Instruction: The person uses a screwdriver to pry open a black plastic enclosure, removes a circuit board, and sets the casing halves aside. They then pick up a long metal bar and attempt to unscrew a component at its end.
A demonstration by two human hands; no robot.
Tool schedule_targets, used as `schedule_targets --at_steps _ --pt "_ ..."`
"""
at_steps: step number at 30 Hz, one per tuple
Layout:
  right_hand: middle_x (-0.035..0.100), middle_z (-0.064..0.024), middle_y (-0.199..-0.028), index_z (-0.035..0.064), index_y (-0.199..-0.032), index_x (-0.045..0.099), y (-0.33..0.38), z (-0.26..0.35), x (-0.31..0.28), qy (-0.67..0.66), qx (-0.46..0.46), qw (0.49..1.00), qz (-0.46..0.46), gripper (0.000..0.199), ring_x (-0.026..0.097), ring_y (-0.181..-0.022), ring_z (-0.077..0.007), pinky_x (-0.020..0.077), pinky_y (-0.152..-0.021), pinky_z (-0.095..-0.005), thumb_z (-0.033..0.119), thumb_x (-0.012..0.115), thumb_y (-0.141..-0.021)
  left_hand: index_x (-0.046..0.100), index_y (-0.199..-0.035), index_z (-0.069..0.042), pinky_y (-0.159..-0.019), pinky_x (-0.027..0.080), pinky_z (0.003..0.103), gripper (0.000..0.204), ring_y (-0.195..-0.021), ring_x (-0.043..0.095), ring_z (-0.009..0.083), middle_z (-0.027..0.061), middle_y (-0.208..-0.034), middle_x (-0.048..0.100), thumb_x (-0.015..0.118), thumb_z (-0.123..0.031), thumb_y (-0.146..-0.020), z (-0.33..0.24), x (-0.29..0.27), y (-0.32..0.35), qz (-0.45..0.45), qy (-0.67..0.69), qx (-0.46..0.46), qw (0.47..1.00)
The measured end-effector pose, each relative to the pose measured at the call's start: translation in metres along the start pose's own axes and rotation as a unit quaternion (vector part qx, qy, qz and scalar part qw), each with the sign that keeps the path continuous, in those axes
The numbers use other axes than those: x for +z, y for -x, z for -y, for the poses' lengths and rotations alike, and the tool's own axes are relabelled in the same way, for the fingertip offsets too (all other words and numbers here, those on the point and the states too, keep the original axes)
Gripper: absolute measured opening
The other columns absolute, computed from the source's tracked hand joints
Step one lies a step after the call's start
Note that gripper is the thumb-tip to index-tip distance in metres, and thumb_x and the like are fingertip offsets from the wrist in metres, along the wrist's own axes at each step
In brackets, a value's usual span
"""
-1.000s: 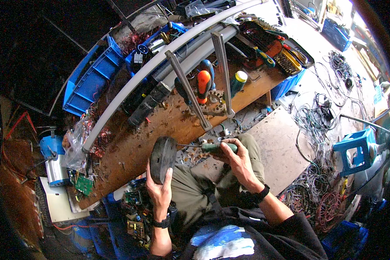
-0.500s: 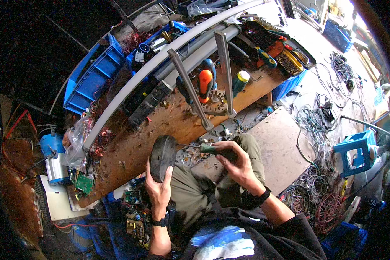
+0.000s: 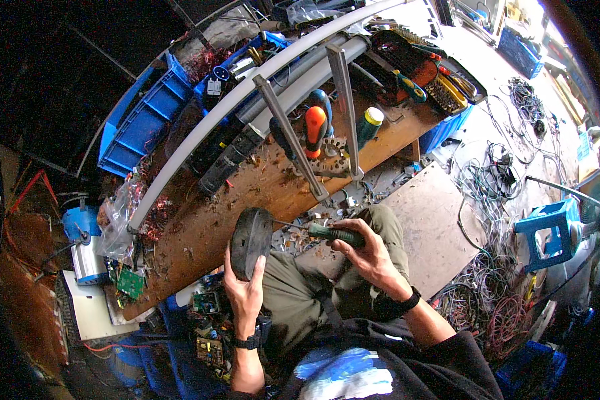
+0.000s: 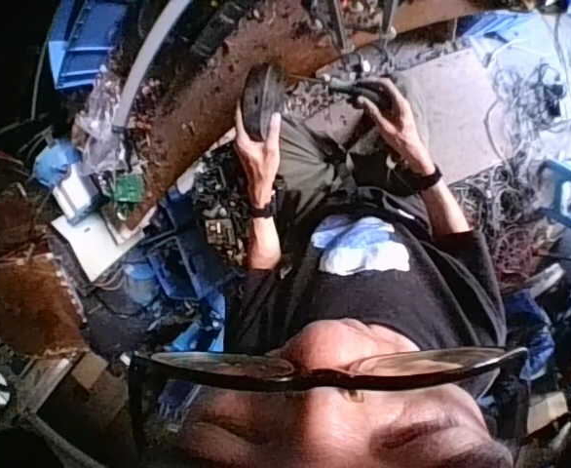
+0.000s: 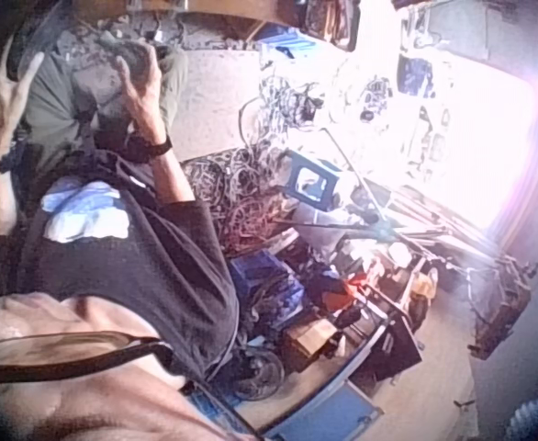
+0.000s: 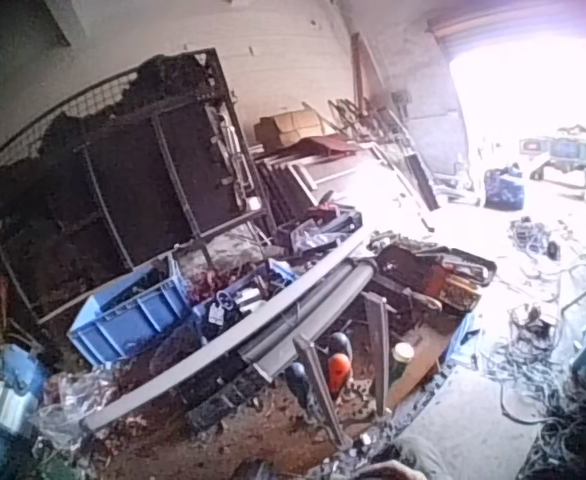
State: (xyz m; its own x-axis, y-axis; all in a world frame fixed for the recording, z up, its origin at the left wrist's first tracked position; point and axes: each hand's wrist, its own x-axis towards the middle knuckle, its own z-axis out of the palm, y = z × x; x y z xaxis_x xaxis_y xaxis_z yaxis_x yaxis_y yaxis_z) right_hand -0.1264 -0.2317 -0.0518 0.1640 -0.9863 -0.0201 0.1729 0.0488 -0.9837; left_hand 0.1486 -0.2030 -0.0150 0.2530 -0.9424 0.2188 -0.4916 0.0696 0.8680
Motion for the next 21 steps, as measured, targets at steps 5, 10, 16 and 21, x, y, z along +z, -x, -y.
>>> schedule_targets --at_steps 5,10,16,21 --pt "0.069 -0.0073 -0.126 0.0025 -0.135 0.06 0.0 0.002 -0.002 0.105 -0.062 0.992 0.024 0.036 0.063 -0.121 -0.0168 0.0528 -0.102 -0.0305 0.012 0.072 -0.102 0.05 -0.15 0.006 -0.097 0.056 0.041 0.067 -0.107 0.074 0.0312 0.0252 -0.123 0.073 0.08 -0.017 -0.096 -0.003 0.0 -0.001 -0.004 -0.011 0.002 1.0" --pt "0.069 -0.0077 -0.126 0.0018 -0.137 0.058 0.002 -0.002 -0.004 0.036 -0.022 0.999 0.029 0.038 0.064 -0.121 -0.0168 0.0519 -0.105 -0.0306 0.015 0.072 -0.104 0.05 -0.151 0.006 -0.098 0.055 0.041 0.067 -0.107 0.074 0.0303 0.0246 -0.124 0.073 0.08 -0.018 -0.095 -0.005 0.001 0.0 -0.005 -0.006 -0.005 1.0" --pt "0.07 -0.0095 -0.116 -0.0013 -0.138 0.053 -0.002 -0.009 -0.006 -0.17 0.121 0.978 0.021 0.041 0.07 -0.104 -0.0149 0.0562 -0.099 -0.0307 0.02 0.068 -0.107 0.049 -0.151 0.006 -0.099 0.055 0.041 0.068 -0.109 0.073 0.0301 0.0244 -0.125 0.073 0.08 -0.017 -0.096 -0.006 0.001 0.0 -0.003 -0.006 -0.013 1.0" --pt "0.067 -0.0073 -0.1 0.0011 -0.133 0.053 -0.001 -0.009 -0.001 -0.09 0.053 0.995 -0.011 0.037 0.068 -0.084 -0.0134 0.0578 -0.078 -0.0294 0.021 0.069 -0.107 0.052 -0.149 0.004 -0.106 0.05 0.038 0.064 -0.118 0.066 0.024 0.0165 -0.133 0.069 0.081 -0.015 -0.094 -0.006 -0.001 0.0 0.01 0.004 -0.047 0.999"
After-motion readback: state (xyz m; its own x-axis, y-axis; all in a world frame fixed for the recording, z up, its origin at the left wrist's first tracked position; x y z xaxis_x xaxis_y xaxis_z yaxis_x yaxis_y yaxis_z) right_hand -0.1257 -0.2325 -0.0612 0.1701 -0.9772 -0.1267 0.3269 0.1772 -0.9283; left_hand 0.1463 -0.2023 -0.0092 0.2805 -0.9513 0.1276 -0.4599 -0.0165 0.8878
